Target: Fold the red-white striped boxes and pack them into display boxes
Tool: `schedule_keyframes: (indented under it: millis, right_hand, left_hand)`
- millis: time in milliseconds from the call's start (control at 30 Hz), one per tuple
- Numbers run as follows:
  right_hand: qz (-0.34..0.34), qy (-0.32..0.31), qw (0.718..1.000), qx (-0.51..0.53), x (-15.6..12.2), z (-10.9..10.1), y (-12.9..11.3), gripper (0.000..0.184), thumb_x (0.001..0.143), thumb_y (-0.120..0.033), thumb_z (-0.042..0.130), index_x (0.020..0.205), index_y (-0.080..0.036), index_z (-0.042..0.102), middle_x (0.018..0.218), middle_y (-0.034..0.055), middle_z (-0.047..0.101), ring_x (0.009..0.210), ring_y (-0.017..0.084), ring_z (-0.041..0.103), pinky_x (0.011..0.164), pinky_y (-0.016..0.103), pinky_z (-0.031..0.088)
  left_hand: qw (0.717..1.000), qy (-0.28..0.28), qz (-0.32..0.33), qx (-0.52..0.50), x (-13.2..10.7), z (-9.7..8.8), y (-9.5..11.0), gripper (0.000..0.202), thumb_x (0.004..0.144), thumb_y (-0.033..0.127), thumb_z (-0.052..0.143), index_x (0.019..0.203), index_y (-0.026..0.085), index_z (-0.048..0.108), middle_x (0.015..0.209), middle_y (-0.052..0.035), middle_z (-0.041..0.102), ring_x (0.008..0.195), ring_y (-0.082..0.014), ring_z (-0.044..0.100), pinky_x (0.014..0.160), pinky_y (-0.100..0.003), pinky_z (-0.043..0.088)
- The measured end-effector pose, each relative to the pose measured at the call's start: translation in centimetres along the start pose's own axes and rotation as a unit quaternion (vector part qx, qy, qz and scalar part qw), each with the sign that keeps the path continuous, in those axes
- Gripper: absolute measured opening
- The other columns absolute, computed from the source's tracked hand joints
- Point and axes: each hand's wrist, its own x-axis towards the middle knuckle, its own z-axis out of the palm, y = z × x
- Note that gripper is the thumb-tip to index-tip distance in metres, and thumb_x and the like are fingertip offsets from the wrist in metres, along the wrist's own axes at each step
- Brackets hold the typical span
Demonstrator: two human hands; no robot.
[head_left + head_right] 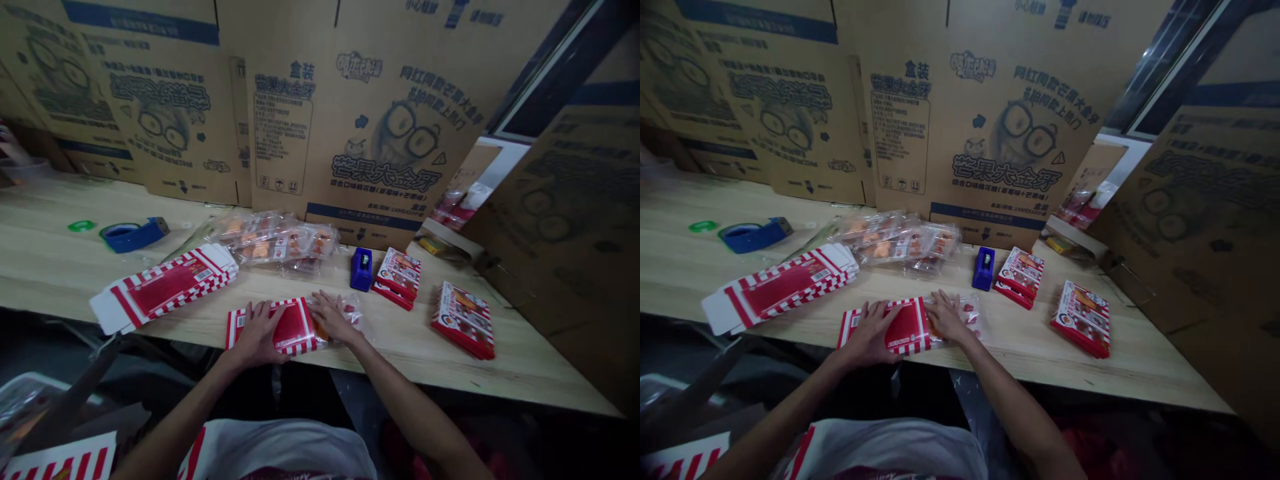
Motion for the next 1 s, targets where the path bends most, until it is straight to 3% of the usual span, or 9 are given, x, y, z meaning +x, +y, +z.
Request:
schedule_keyframes:
  millis: [167, 267, 400, 533, 600, 700, 767, 867, 1000]
  right_hand:
    - [0.053, 0.173, 0.983, 0.041, -1.6, -0.6, 2.3, 0.027, 0.084, -0.026, 0.052, 0.102, -0.022, 0.071, 0.133, 0.0102, 0.057, 0.128, 0.026, 0.047, 0.108, 0.048, 0.034]
    - [0.164, 0.261, 0.95, 0.041, -4.3, -4.1, 4.4, 0.044, 0.08, -0.042, 0.053, 0.113, -0.016, 0.065, 0.127, 0.0157, 0.059, 0.12, 0.029, 0.053, 0.102, 0.047, 0.041]
    - [0.276, 0.278, 0.919, 0.055, -6.7, -6.6, 4.6, 0.06, 0.08, -0.054, 0.047, 0.123, -0.013, 0.059, 0.114, 0.016, 0.067, 0.107, 0.03, 0.061, 0.095, 0.047, 0.046]
    - [0.245, 0.21, 0.944, 0.074, -5.0, -2.0, 0.1, 0.051, 0.08, -0.052, 0.052, 0.117, -0.018, 0.063, 0.088, 0.0075, 0.074, 0.098, 0.028, 0.065, 0.107, 0.054, 0.032]
    - [0.21, 0.167, 0.959, 0.093, -3.7, 1.4, -2.5, 0.046, 0.077, -0.05, 0.061, 0.114, -0.024, 0.064, 0.093, 0.0042, 0.074, 0.098, 0.026, 0.066, 0.112, 0.053, 0.025]
    - [0.19, 0.165, 0.954, 0.161, -3.0, 4.4, -4.5, 0.044, 0.072, -0.047, 0.068, 0.112, -0.028, 0.063, 0.095, 0.0044, 0.073, 0.091, 0.025, 0.068, 0.095, 0.044, 0.047]
    - [0.197, 0.206, 0.94, 0.188, -3.6, 4.7, -4.5, 0.044, 0.073, -0.047, 0.065, 0.112, -0.026, 0.057, 0.098, 0.0069, 0.071, 0.096, 0.027, 0.066, 0.087, 0.042, 0.052]
    - [0.213, 0.318, 0.908, 0.171, -5.3, 4.4, -3.8, 0.037, 0.074, -0.046, 0.065, 0.101, -0.025, 0.05, 0.111, 0.009, 0.063, 0.112, 0.028, 0.058, 0.095, 0.047, 0.047]
    - [0.193, 0.347, 0.869, 0.296, -6.2, 4.9, -4.1, 0.042, 0.068, -0.044, 0.075, 0.078, -0.027, 0.038, 0.096, 0.0027, 0.063, 0.089, 0.024, 0.066, 0.077, 0.041, 0.056]
  left_hand:
    - [0.999, -0.039, -0.002, 0.003, 0.3, -0.5, -0.1, 0.111, 0.046, 0.062, 0.076, 0.14, 0.015, 0.042, 0.139, -0.025, 0.041, 0.129, -0.0422, 0.035, 0.109, -0.061, 0.015]
    - [0.999, -0.037, 0.0, 0.004, 0.4, -0.6, -0.2, 0.109, 0.049, 0.064, 0.074, 0.14, 0.013, 0.043, 0.139, -0.0264, 0.04, 0.128, -0.0431, 0.036, 0.109, -0.061, 0.015]
    - [0.999, -0.032, 0.004, 0.002, 0.5, -0.4, -0.4, 0.109, 0.048, 0.062, 0.075, 0.14, 0.013, 0.043, 0.138, -0.0259, 0.042, 0.125, -0.043, 0.037, 0.106, -0.062, 0.017]
    - [0.999, -0.031, 0.01, 0.012, 0.6, -0.3, -0.2, 0.11, 0.048, 0.061, 0.075, 0.141, 0.012, 0.041, 0.142, -0.0272, 0.037, 0.125, -0.0436, 0.036, 0.105, -0.062, 0.018]
    - [0.999, -0.027, 0.009, 0.018, 0.5, -0.2, -0.2, 0.11, 0.05, 0.062, 0.074, 0.141, 0.011, 0.04, 0.144, -0.0275, 0.035, 0.124, -0.0441, 0.036, 0.104, -0.063, 0.019]
    - [1.0, -0.022, 0.003, 0.015, 0.4, -0.4, -0.4, 0.11, 0.05, 0.063, 0.073, 0.141, 0.011, 0.04, 0.142, -0.0271, 0.037, 0.123, -0.0444, 0.036, 0.103, -0.063, 0.019]
    - [1.0, -0.017, -0.003, 0.005, 0.4, -0.7, -0.7, 0.108, 0.05, 0.063, 0.073, 0.139, 0.011, 0.043, 0.139, -0.0262, 0.04, 0.121, -0.0441, 0.037, 0.103, -0.064, 0.018]
    - [0.999, 0.012, -0.045, -0.009, 0.8, -1.5, -0.4, 0.103, 0.052, 0.061, 0.073, 0.137, 0.01, 0.043, 0.134, -0.0258, 0.044, 0.118, -0.0442, 0.039, 0.103, -0.064, 0.018]
    - [0.99, 0.061, -0.124, -0.039, 1.3, -2.4, 1.7, 0.111, 0.05, 0.059, 0.075, 0.141, 0.01, 0.036, 0.132, -0.0248, 0.043, 0.115, -0.0446, 0.04, 0.101, -0.064, 0.022]
